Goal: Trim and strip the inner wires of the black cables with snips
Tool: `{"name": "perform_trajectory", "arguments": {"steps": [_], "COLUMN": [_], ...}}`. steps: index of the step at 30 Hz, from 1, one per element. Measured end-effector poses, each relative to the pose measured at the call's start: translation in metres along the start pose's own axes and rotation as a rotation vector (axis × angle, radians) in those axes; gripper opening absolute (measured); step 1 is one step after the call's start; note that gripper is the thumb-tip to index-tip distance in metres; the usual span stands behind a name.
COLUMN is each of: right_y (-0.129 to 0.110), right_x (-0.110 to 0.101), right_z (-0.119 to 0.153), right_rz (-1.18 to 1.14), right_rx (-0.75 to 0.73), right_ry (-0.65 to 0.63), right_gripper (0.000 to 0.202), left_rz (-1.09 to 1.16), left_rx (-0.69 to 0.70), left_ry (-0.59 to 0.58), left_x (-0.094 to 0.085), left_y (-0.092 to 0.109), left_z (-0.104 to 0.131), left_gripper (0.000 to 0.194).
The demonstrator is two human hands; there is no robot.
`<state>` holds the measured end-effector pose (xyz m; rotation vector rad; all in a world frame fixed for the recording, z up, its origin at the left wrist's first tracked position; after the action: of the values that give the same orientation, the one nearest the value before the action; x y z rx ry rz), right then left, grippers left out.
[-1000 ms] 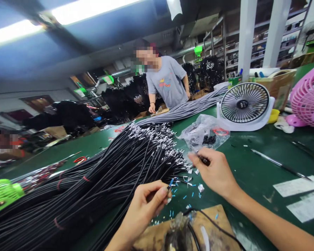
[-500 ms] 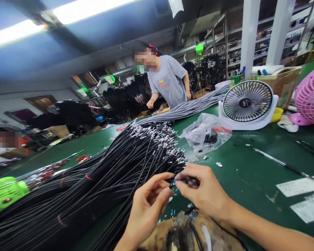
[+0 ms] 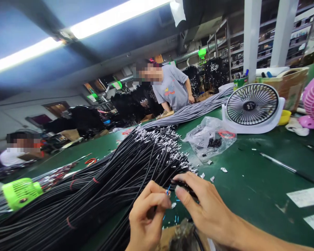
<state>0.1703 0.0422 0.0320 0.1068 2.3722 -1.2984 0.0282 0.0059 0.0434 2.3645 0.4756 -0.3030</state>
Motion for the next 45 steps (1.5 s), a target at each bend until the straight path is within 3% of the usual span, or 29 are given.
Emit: {"name": "perform_trajectory", "arguments": {"steps": [5,9,17,22,25,29,34,38,45], "right_y": [-0.004,-0.003,-0.002,0.001,0.004,0.006,0.004,0.003,0.000], "right_x": [0.001,0.003,0.006,0.005,0.004,0.004,0.004,0.003,0.003], "right_z": [0.002,0.002,-0.001,0.000,0.001,0.000,-0.001,-0.001,0.000], "right_rz": [0.053,0.024,-0.028,-0.028,-0.021,0.002,0.031,0.046,0.008], "right_rx": [-0.104,-0.081,-0.032,-0.038,-0.032,0.009,0.019,-0.004,-0.065], "right_ry": [0.039,-0.009,-0.083,-0.014,0.033,0.051,0.049,0.025,-0.019], "right_gripper": [0.022,0.021,0.024,0.023,0.022,0.022,0.024,0.025,0.020], "left_rz": [-0.147,-0.192,-0.292,-0.304,-0.344,-0.366,-0.246,-0.122,0.510], "left_rx": [0.133,0.217,0.237,0.272,0.124,0.003,-0.122,-0.309,-0.791], "left_ry": [0.058,0.056,0.028,0.031,0.127,0.165,0.075,-0.041,-0.290], "left_x": [-0.001,0.000,-0.001,0.002,-0.002,-0.006,-0.007,-0.004,0.009], "left_y": [0.004,0.006,0.006,0.008,0.003,-0.001,-0.007,-0.011,-0.027], "left_z": [0.003,0.005,0.008,0.006,0.004,0.005,0.005,0.001,0.000], "left_gripper": [0.028,0.030,0.034,0.036,0.035,0.014,0.007,0.021,0.043]}}
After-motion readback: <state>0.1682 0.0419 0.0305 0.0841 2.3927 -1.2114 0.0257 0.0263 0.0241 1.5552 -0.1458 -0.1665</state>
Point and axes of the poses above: each hand's wrist, its own z-axis away from the middle knuckle, its own x-axis out of the palm, y = z × x, the point moved 5 cm from there along -z, towards the middle knuckle, and after that the axes turned 3 degrees about y, right-handed, at the moved point
